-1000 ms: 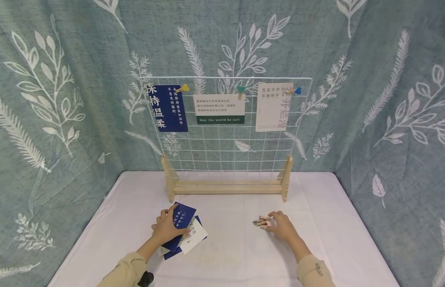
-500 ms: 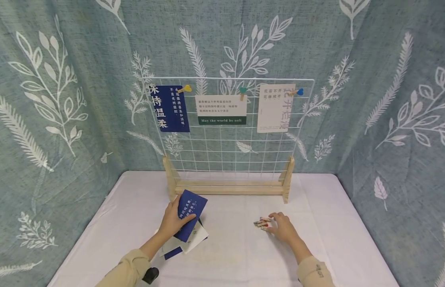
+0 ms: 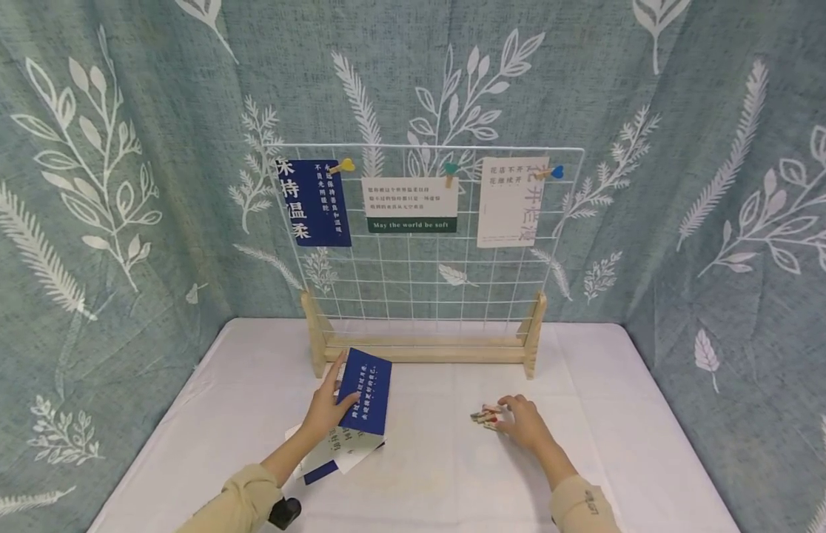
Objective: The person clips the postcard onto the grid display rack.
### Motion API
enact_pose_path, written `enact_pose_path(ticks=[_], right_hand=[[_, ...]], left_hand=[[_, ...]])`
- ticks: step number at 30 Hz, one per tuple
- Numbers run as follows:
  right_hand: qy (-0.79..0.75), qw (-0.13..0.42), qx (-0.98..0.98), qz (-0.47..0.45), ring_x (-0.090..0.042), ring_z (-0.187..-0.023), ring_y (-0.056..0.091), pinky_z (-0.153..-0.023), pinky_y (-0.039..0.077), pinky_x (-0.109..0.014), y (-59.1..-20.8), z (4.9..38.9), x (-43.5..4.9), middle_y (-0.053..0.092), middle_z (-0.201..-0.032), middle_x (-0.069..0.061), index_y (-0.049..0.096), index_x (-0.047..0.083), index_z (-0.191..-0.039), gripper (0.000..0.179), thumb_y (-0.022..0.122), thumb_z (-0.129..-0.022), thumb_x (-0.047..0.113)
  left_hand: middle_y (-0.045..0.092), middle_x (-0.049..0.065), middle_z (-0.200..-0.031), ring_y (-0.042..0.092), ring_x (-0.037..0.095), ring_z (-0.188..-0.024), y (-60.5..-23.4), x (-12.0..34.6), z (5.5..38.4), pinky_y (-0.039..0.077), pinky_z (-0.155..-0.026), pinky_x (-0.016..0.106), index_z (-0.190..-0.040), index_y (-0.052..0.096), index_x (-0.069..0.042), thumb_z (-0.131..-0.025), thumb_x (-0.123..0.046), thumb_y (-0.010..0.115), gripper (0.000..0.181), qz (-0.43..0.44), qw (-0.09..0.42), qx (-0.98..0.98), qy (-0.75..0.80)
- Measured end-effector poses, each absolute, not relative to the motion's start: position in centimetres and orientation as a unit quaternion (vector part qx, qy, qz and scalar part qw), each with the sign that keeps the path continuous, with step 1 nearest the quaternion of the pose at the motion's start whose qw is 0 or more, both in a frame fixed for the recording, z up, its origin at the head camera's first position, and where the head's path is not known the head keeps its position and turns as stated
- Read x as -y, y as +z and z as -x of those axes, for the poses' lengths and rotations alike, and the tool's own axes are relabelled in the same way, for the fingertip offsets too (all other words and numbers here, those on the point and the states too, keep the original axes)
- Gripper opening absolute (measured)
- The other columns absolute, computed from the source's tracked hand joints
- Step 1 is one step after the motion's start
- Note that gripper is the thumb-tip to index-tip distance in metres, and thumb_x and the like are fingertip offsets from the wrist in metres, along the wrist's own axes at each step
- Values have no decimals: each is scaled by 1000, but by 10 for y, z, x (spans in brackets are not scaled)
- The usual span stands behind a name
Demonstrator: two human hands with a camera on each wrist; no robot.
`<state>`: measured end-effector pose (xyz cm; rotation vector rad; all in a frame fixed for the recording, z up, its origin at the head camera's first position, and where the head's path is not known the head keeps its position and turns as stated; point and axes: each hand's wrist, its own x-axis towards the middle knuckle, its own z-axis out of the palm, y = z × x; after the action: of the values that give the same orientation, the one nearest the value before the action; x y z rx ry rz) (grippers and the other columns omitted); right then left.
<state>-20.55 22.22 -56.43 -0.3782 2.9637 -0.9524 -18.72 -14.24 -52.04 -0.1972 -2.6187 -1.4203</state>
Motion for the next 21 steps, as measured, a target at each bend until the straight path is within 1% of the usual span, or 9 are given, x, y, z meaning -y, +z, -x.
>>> enact_pose_path(ticks=[2,4,6,8,11,13,16,18,21], right_hand=[[-302,5,-946,118,-35,-92,54,-84,46,-54,-566,205,-222,59,-98,-17,61,-2,-105,33,73,-77,8],[-300,6,-947,117,-32,-90,54,-81,47,-52,-567,205,-221,59,-97,-16,61,-1,-104,31,73,-77,8],[-302,5,-946,115,-31,-89,53,-79,47,-50,-567,204,-221,59,-96,-15,62,-1,-103,29,73,-77,7],[-305,-2,-946,106,-30,-88,53,-78,46,-49,-567,203,-220,58,-94,-14,62,0,-100,27,73,-76,7],[-318,-13,-944,90,-28,-86,51,-76,45,-45,-568,201,-220,57,-92,-13,62,1,-96,25,74,-74,5],[-327,-14,-942,82,-26,-84,50,-75,43,-40,-569,200,-220,56,-89,-11,61,2,-90,22,75,-73,4],[-341,-7,-937,82,-21,-78,48,-71,42,-33,-572,200,-218,54,-83,-9,60,2,-83,17,75,-74,3],[-345,-3,-935,82,-17,-73,46,-67,40,-29,-574,200,-216,52,-78,-7,59,2,-78,15,73,-75,3],[-346,-2,-935,78,-14,-68,42,-61,36,-25,-576,200,-214,48,-73,-4,57,3,-77,14,71,-77,3]], left_hand=[[62,27,-109,68,36,-83,-520,139,185,59,-67,35,-140,35,-7,-88,-3,62,59,59,77,865,-492],[66,21,-99,66,26,-74,-519,136,183,56,-63,25,-126,51,-4,-87,-5,64,41,53,83,865,-493],[68,18,-97,62,19,-73,-518,134,182,51,-60,18,-109,64,-2,-86,-7,66,24,53,96,869,-483],[70,16,-98,59,17,-76,-517,131,182,46,-59,17,-99,70,-1,-86,-10,66,16,62,111,877,-463],[71,17,-101,63,21,-81,-519,127,180,47,-59,17,-98,71,0,-87,-15,65,19,76,114,882,-451],[69,19,-104,65,26,-87,-520,125,177,52,-63,20,-102,70,1,-87,-16,66,22,81,102,882,-453],[65,21,-109,65,31,-91,-522,123,174,56,-66,25,-108,67,1,-84,-16,70,29,84,82,882,-456],[63,22,-110,66,29,-79,-521,122,173,56,-59,26,-113,64,3,-82,-14,72,35,91,69,881,-460],[58,23,-113,62,22,-62,-521,121,171,53,-50,23,-120,58,6,-82,-9,71,43,111,47,878,-462]])
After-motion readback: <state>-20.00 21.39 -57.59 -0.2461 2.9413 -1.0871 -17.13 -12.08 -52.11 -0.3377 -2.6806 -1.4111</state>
